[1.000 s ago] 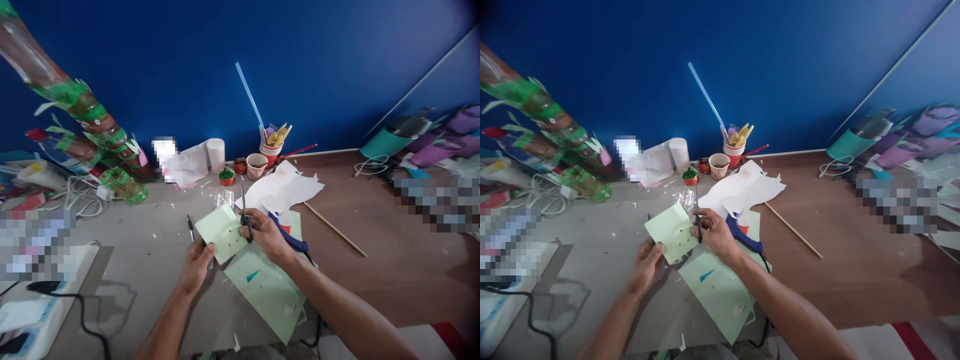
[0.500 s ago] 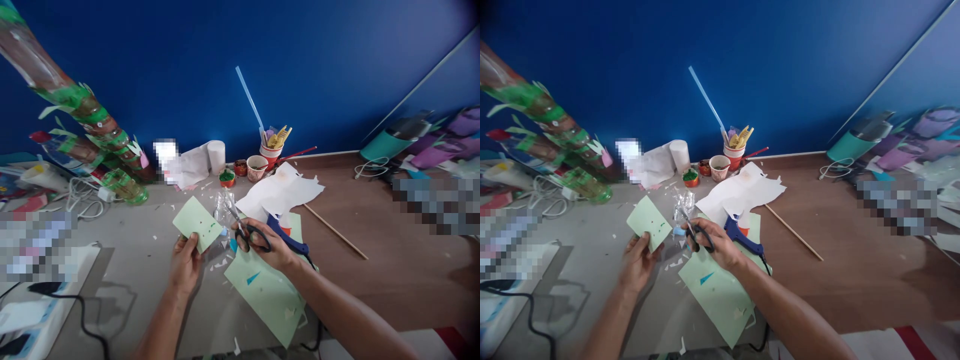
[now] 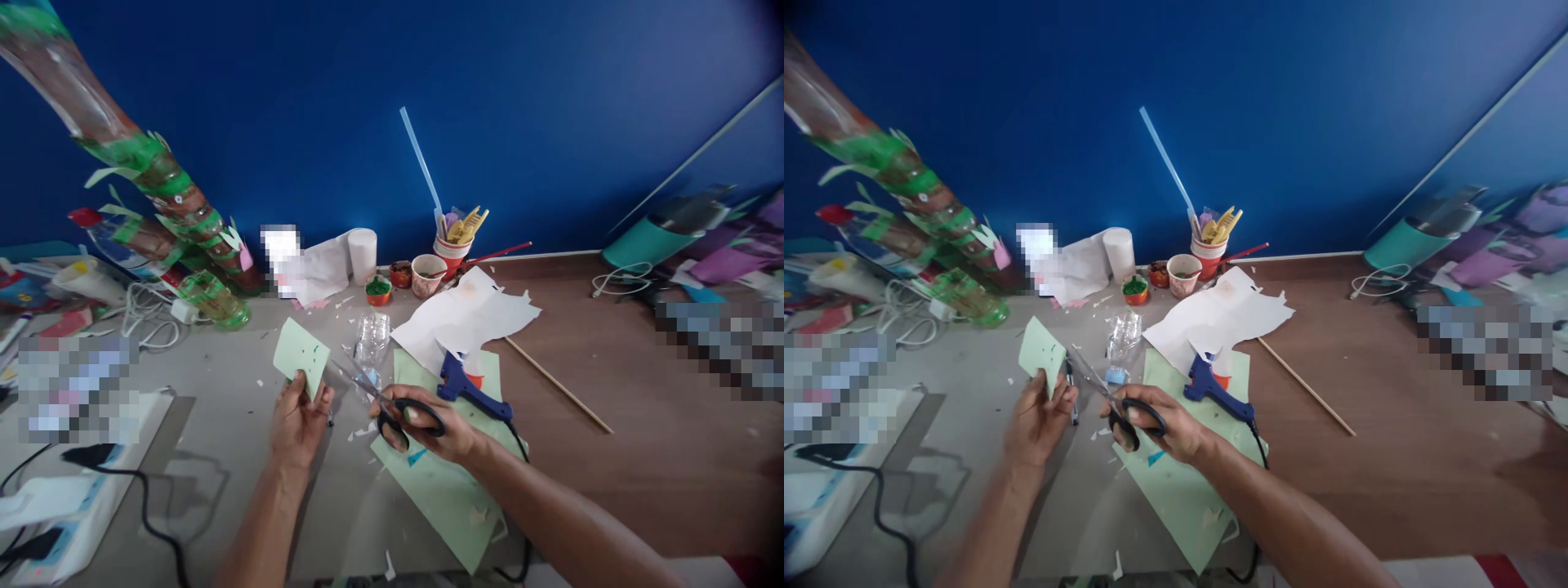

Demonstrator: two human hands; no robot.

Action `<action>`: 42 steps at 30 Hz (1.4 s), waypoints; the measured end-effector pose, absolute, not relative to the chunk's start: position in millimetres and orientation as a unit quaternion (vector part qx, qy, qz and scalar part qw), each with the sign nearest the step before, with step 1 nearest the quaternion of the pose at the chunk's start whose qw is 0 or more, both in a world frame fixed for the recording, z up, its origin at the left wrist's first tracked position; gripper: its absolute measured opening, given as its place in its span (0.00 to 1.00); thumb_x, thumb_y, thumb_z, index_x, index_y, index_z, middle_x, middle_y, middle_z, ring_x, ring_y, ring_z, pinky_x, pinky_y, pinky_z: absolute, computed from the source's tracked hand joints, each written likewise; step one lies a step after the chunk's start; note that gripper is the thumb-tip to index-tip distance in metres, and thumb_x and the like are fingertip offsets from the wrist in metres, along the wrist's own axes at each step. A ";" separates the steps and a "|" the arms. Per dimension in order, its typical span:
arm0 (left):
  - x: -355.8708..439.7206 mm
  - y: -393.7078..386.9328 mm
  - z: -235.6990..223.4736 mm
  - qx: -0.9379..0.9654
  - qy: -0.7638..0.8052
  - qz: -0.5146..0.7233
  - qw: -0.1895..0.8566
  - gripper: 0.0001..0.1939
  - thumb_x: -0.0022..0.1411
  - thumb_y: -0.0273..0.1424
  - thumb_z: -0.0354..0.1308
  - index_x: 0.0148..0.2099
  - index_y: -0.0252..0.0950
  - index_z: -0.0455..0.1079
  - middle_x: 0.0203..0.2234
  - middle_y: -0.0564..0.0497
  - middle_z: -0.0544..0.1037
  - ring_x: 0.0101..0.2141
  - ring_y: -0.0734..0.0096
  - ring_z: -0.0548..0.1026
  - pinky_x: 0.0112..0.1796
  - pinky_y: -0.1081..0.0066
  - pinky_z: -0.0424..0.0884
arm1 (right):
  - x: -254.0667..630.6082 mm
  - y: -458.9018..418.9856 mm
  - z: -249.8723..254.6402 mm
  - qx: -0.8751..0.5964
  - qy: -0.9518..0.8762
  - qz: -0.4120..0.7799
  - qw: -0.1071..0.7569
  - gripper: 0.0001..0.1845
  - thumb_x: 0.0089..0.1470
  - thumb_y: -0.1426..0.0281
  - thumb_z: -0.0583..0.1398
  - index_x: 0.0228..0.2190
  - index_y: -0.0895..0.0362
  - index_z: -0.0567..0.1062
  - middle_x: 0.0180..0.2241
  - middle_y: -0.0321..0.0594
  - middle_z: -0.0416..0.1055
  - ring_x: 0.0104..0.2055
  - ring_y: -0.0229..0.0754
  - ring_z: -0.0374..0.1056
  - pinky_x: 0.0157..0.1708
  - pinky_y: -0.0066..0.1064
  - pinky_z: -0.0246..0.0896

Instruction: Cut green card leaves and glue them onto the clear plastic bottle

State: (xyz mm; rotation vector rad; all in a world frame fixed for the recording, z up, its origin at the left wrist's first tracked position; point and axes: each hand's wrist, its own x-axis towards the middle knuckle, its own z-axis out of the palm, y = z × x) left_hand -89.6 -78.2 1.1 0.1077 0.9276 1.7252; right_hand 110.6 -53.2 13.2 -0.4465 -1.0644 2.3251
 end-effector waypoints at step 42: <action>-77.9 -82.0 0.3 0.075 0.482 0.706 0.513 0.16 0.40 0.31 0.72 0.32 0.35 0.71 0.24 0.55 0.78 0.19 0.78 0.73 0.24 0.76 0.74 | 107.2 -56.2 0.1 -0.076 -0.360 0.867 0.335 0.23 0.50 0.56 0.62 0.39 0.62 0.73 0.24 0.36 0.64 0.24 0.36 0.60 0.27 0.30 0.50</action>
